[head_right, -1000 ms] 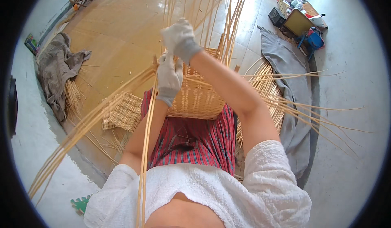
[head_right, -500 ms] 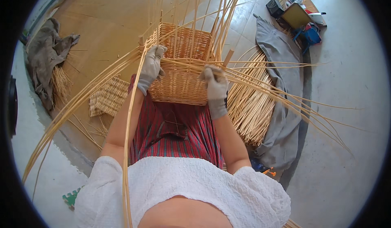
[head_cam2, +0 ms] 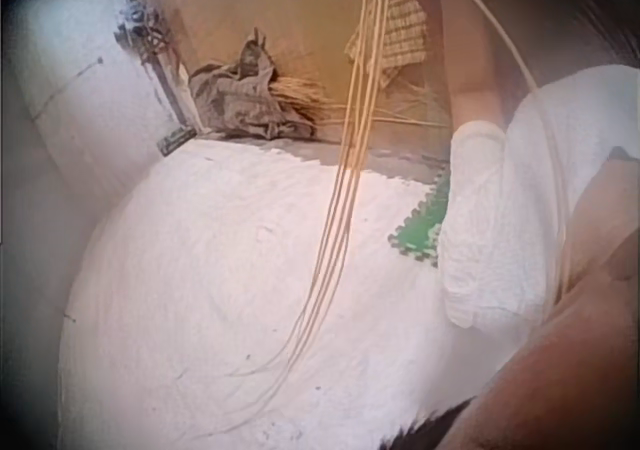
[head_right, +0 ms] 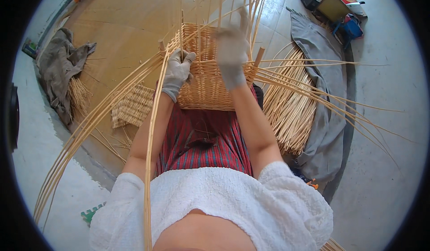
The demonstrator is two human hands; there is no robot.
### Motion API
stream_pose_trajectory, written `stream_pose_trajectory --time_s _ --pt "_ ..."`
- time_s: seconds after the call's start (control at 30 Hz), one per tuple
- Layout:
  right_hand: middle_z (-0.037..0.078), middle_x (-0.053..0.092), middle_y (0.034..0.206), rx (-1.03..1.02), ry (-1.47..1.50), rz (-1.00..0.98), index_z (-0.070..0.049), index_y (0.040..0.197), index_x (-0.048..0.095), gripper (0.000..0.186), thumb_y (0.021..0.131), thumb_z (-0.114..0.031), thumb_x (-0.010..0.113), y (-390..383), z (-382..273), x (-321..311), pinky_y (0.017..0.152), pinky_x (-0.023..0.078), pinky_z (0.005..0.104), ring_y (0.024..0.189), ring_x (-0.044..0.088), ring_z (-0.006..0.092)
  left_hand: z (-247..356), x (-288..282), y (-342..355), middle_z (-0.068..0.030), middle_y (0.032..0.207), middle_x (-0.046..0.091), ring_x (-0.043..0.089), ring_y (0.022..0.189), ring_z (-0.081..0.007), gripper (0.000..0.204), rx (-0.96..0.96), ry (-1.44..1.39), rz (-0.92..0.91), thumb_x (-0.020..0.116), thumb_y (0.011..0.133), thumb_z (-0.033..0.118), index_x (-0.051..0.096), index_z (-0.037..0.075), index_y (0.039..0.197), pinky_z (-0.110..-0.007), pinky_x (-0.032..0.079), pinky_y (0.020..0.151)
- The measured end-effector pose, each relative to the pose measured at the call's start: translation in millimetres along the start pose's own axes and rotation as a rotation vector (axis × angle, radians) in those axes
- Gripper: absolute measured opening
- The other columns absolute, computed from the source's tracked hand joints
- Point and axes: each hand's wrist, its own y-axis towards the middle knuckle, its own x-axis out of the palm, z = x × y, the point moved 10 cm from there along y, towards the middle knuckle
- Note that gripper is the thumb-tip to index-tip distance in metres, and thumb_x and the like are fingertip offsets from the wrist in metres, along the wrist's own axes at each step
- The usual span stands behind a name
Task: The person weaves a basket by hand, interlacing thin bamboo strips through vertical stakes. They repeatedly thread, pull, and adjust the strips to build up the basket walls while seated on the floor.
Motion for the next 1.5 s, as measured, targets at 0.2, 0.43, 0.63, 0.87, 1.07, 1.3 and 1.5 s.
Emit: stream_pose_trajectory --time_s 0.2,0.43,0.63,0.87,1.07,1.3,1.5 --pt "0.016 0.074 0.098 0.325 0.572 0.186 -0.003 0.141 0.043 0.035 0.112 -0.02 0.047 -102.9 -19.3 -25.7 0.081 0.059 0.0349 0.089 0.072 0.0214 27.9 0.0 -16.8 -0.012 0.112 0.071 0.067 0.098 -0.0179 0.044 0.396 0.153 0.178 0.061 0.104 0.011 0.049 0.005 0.146 -0.029 0.058 0.084" --pt "0.015 0.07 0.115 0.662 0.233 0.334 -0.007 0.128 0.058 0.028 0.101 -0.001 0.06 -93.7 51.1 -114.8 0.091 0.054 0.0298 0.104 0.067 0.0171 42.1 85.0 -13.6 -0.0139 0.115 0.071 0.07 0.09 -0.0136 0.044 0.047 0.193 -0.368 0.058 0.107 0.021 0.047 0.01 0.148 -0.031 0.061 0.075" --pt "0.016 0.065 0.13 -0.161 -0.42 -0.001 -0.007 0.151 0.043 0.054 0.099 -0.002 0.057 44.9 -13.8 -55.0 0.09 0.061 0.0346 0.113 0.071 0.0271 27.6 106.0 -3.0 -0.0214 0.115 0.072 0.067 0.106 -0.042 0.055 0.305 0.542 -0.089 0.049 0.107 0.053 0.065 0.004 0.124 -0.048 0.052 0.093" --pt "0.012 0.074 0.085 0.66 -0.204 0.224 -0.007 0.134 0.06 0.036 0.105 -0.029 0.057 -108.2 29.2 -162.5 0.073 0.06 0.0415 0.08 0.075 0.0229 20.1 98.9 -0.6 0.0004 0.064 0.054 0.048 0.043 -0.0104 0.032 -0.004 0.27 -0.276 0.07 0.101 0.036 0.06 0.007 0.091 -0.031 0.043 0.034" --pt "0.021 0.074 0.082 0.7 -0.836 -0.222 -0.028 0.147 0.048 0.051 0.1 -0.034 0.065 -111.5 52.2 -95.8 0.07 0.056 0.0507 0.079 0.074 0.0402 29.7 97.3 -24.0 -0.0057 0.099 0.066 0.063 0.065 -0.0106 0.023 0.26 -0.076 -0.196 0.071 0.101 0.017 0.063 0.004 0.118 -0.029 0.056 0.055" --pt "0.013 0.075 0.09 0.653 -0.344 -0.085 -0.03 0.152 0.04 0.059 0.099 -0.024 0.066 -133.5 54.7 -71.9 0.075 0.057 0.0466 0.079 0.074 0.0338 -26.6 -102.5 -82.3 -0.0043 0.088 0.07 0.068 0.072 -0.0132 0.022 0.348 -0.379 0.404 0.075 0.097 0.011 0.066 0.0 0.114 -0.029 0.056 0.062" --pt "0.012 0.074 0.108 0.276 -0.046 -0.697 -0.014 0.121 0.074 0.032 0.089 -0.011 0.074 -161.8 -64.5 84.7 0.092 0.058 0.0371 0.102 0.071 0.0295 24.4 -115.0 -118.7 -0.0065 0.084 0.07 0.065 0.075 -0.013 0.015 0.496 -0.08 0.385 0.075 0.096 0.012 0.069 -0.002 0.099 -0.027 0.054 0.071"
